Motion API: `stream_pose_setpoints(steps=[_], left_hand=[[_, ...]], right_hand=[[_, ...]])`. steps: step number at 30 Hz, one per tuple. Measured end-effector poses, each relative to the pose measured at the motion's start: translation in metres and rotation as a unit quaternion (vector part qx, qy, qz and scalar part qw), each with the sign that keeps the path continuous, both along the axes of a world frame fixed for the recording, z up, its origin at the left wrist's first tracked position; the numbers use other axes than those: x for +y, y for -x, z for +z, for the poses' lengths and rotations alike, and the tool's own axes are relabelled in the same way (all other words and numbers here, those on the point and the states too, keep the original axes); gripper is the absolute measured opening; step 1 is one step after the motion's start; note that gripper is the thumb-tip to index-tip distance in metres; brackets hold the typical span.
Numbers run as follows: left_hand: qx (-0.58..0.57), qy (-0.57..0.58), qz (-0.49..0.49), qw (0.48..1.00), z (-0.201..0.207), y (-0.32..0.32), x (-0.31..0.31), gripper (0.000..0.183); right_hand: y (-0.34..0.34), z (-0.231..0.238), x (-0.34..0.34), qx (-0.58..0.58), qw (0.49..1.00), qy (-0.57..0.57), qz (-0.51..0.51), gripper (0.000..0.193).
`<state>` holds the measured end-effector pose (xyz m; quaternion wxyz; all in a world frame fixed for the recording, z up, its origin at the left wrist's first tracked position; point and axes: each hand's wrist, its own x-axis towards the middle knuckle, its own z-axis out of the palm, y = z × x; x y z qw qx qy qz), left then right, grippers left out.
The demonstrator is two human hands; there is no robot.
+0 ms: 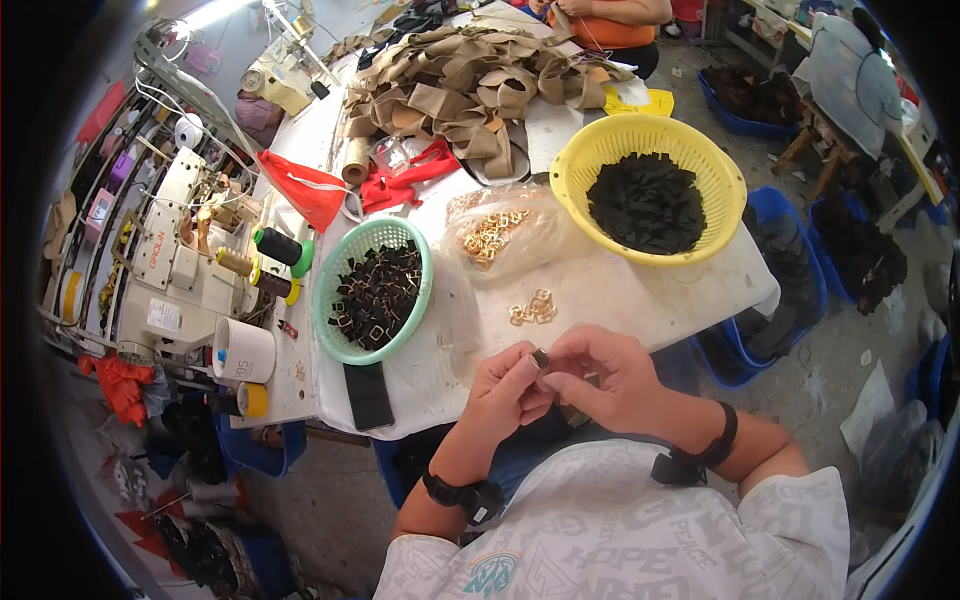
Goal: Manually assembling small gold metal buckles onto black material strips for shoe production.
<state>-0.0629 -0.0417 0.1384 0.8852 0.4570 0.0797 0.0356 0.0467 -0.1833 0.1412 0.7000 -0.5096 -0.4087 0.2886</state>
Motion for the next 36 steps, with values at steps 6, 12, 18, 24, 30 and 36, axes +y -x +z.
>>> stream_pose_setpoints(steps=[6,12,18,24,30,36], left_hand=[[-0.04,-0.041,0.004,0.998,-0.004,0.004,-0.009,0.029],[-0.047,-0.066,-0.027,0.996,-0.012,0.005,0.0,0.028],[-0.05,-0.093,0.055,0.993,-0.02,0.001,0.006,0.015],[-0.056,-0.009,0.072,0.996,-0.012,-0.003,0.005,0.015],[0.003,-0.033,0.093,0.995,-0.014,-0.001,0.004,0.01],[0.02,-0.079,0.16,0.984,-0.009,0.0,0.001,0.011]], right_hand=[[-0.006,-0.003,0.003,-0.008,0.999,-0.04,0.014,0.026],[-0.01,0.001,0.004,-0.154,0.987,-0.042,0.011,0.029],[-0.017,0.017,0.0,-0.277,0.96,0.007,-0.045,0.028],[-0.019,0.015,0.005,-0.332,0.941,-0.011,-0.067,0.026],[-0.016,0.012,0.008,-0.274,0.96,0.06,-0.026,0.025],[-0.013,-0.003,0.011,-0.261,0.96,-0.022,-0.101,0.023]])
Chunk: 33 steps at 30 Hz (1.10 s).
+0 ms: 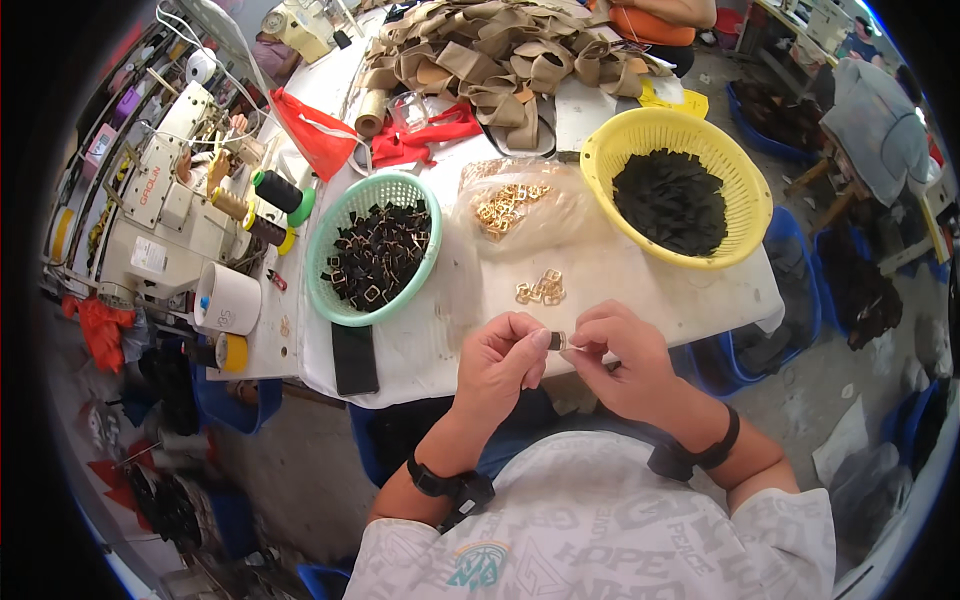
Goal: Manually assembling small gold metal buckles onto black material strips for shoe production.
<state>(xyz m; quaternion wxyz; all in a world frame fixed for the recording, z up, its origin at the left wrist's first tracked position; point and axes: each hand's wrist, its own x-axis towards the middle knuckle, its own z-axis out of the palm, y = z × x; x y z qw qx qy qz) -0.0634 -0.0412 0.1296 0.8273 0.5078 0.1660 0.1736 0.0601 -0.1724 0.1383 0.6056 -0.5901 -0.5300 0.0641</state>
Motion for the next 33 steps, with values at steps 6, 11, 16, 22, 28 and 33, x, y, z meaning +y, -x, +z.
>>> stream_pose_setpoints(steps=[6,11,16,22,28,33], left_hand=[[0.026,-0.021,-0.002,0.999,0.001,0.002,0.0,0.011],[0.05,0.019,-0.029,0.998,0.001,0.001,0.005,0.014],[0.056,0.084,-0.037,0.994,-0.009,-0.004,0.012,0.012],[0.074,0.128,-0.04,0.988,-0.024,-0.009,0.021,0.012],[0.079,0.109,-0.034,0.99,-0.024,-0.009,0.017,0.014],[0.069,0.101,-0.036,0.992,-0.023,-0.009,0.016,0.016]], right_hand=[[0.0,-0.006,-0.003,0.009,0.999,0.014,0.03,0.017],[-0.001,-0.002,-0.004,0.134,0.986,0.056,0.077,0.011],[-0.004,-0.008,-0.001,0.221,0.968,0.085,0.081,0.009],[-0.011,-0.022,0.006,0.213,0.965,0.134,0.075,0.008],[-0.01,-0.026,0.005,0.21,0.965,0.138,0.074,0.013],[-0.008,-0.024,0.006,0.307,0.938,0.137,0.087,0.016]])
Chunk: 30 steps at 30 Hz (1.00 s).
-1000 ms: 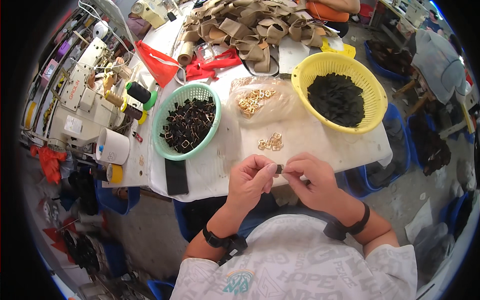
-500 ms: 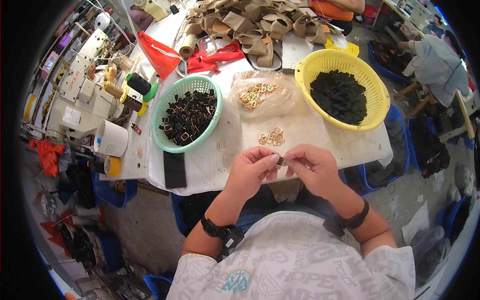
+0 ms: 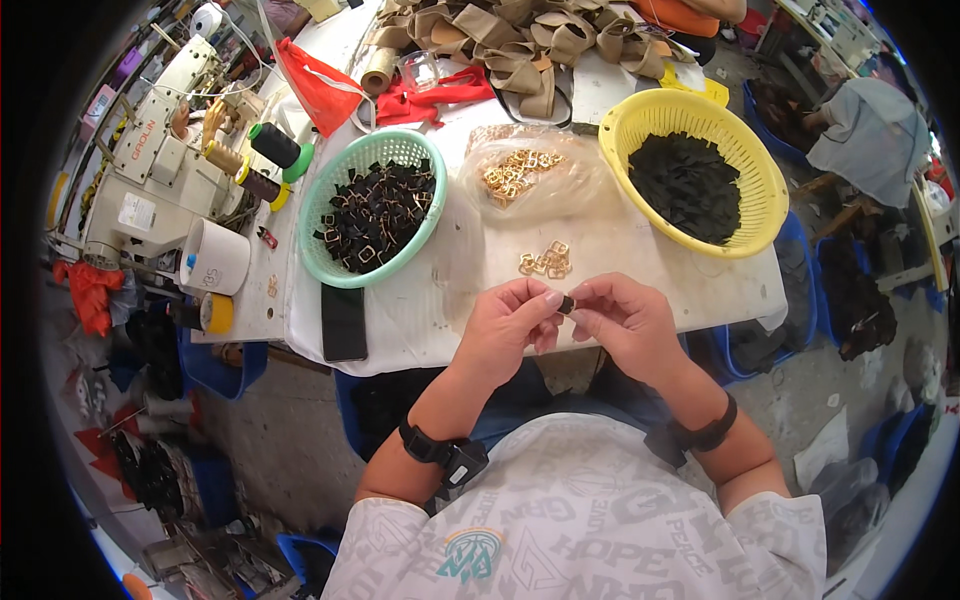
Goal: Manually assembling small gold metal buckles onto black material strips for shoe production.
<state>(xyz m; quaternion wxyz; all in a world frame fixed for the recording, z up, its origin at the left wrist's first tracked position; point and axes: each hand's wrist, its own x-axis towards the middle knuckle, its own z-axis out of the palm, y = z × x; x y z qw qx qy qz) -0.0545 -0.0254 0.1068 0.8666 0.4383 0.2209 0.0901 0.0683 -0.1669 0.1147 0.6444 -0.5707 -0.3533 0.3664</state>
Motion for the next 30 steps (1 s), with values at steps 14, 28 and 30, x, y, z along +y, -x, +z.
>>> stream_pose_setpoints(steps=[14,28,30], left_hand=[[-0.087,0.118,-0.049,0.988,-0.004,0.004,0.001,0.014],[-0.232,0.044,-0.024,0.971,-0.007,0.006,-0.009,0.009],[-0.235,0.004,-0.009,0.972,-0.004,0.007,-0.011,0.009]], right_hand=[[0.0,0.002,0.002,0.102,0.993,-0.061,0.0,0.012],[0.02,0.011,-0.004,-0.13,0.982,-0.129,-0.048,0.013],[0.022,0.016,-0.004,-0.166,0.975,-0.139,-0.054,0.013]])
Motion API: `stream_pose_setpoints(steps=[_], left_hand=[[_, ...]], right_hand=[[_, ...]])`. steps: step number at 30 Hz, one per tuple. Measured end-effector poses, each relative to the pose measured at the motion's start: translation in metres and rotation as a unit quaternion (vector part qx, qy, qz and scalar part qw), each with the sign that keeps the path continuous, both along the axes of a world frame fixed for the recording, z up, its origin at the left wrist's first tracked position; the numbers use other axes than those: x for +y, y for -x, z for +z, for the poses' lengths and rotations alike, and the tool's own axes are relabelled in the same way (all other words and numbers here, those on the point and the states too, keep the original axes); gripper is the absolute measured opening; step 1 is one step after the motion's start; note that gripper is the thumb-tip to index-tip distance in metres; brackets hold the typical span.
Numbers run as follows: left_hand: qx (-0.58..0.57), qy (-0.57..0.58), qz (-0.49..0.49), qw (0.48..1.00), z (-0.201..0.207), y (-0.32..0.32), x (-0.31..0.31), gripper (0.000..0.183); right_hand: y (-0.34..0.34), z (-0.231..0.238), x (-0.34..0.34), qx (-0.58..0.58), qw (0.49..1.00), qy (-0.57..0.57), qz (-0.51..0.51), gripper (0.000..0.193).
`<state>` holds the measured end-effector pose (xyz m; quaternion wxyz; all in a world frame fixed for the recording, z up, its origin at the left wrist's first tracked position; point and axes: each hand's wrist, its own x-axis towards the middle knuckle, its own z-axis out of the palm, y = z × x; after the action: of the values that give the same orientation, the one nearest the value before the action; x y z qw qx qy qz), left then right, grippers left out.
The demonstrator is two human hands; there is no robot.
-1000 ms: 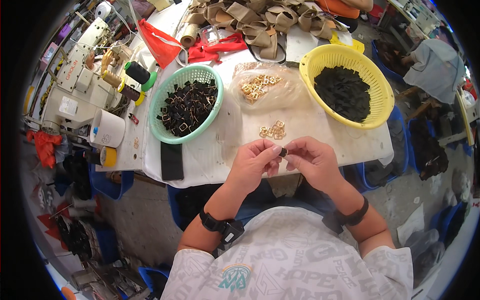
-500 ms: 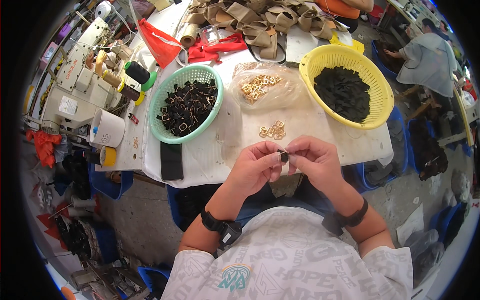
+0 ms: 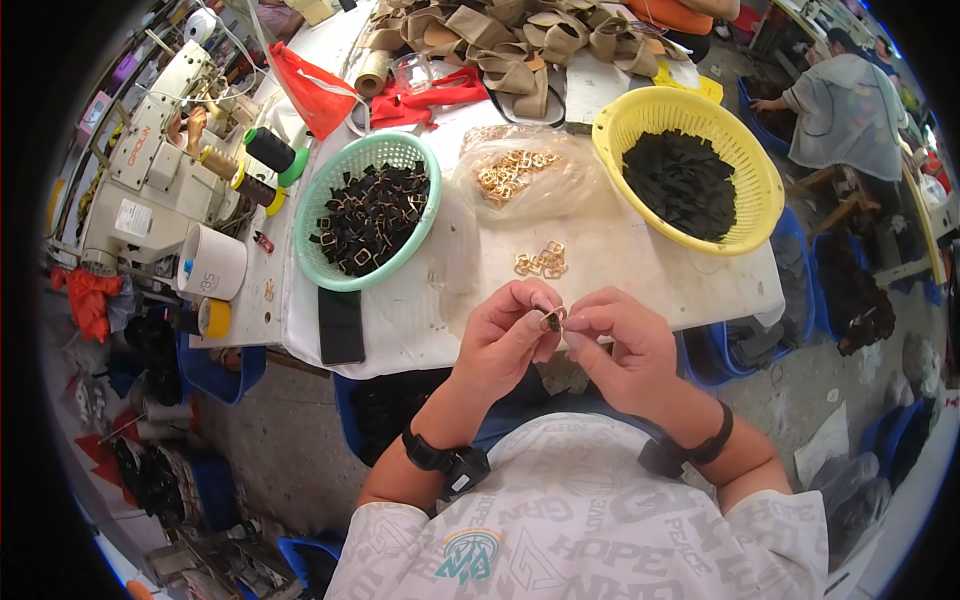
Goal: Manually assembling small gold metal buckles onto black material strips for shoe production.
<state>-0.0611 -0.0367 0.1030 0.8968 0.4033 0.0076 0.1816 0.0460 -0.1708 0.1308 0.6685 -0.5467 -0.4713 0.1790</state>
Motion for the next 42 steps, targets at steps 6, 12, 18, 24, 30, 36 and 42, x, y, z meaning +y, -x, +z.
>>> stream_pose_setpoints(steps=[6,12,18,24,30,36,42], left_hand=[[-0.005,-0.058,0.041,0.997,0.006,0.0,-0.004,0.008],[0.019,-0.071,0.055,0.996,0.007,0.001,-0.004,0.011],[0.05,-0.091,0.059,0.993,0.01,0.003,0.001,0.01],[0.053,-0.09,0.103,0.989,0.012,0.0,-0.004,0.009],[0.045,-0.148,0.171,0.973,0.019,0.0,-0.013,0.007],[0.111,-0.166,0.147,0.969,0.026,0.004,-0.008,0.003],[0.198,-0.106,0.107,0.969,0.032,-0.001,0.001,0.002]], right_hand=[[-0.002,0.004,0.001,-0.074,0.997,-0.002,-0.025,0.014],[-0.003,0.001,0.0,0.037,0.999,0.021,0.008,0.008],[-0.01,0.009,-0.004,0.08,0.99,0.096,0.06,0.008],[-0.008,0.015,0.0,0.182,0.977,0.083,0.068,0.006],[-0.007,0.016,-0.001,0.171,0.979,0.109,0.036,0.006],[-0.017,0.016,0.0,-0.036,0.994,0.103,0.016,0.005],[-0.027,0.022,0.002,0.0,0.979,0.191,0.071,0.006]])
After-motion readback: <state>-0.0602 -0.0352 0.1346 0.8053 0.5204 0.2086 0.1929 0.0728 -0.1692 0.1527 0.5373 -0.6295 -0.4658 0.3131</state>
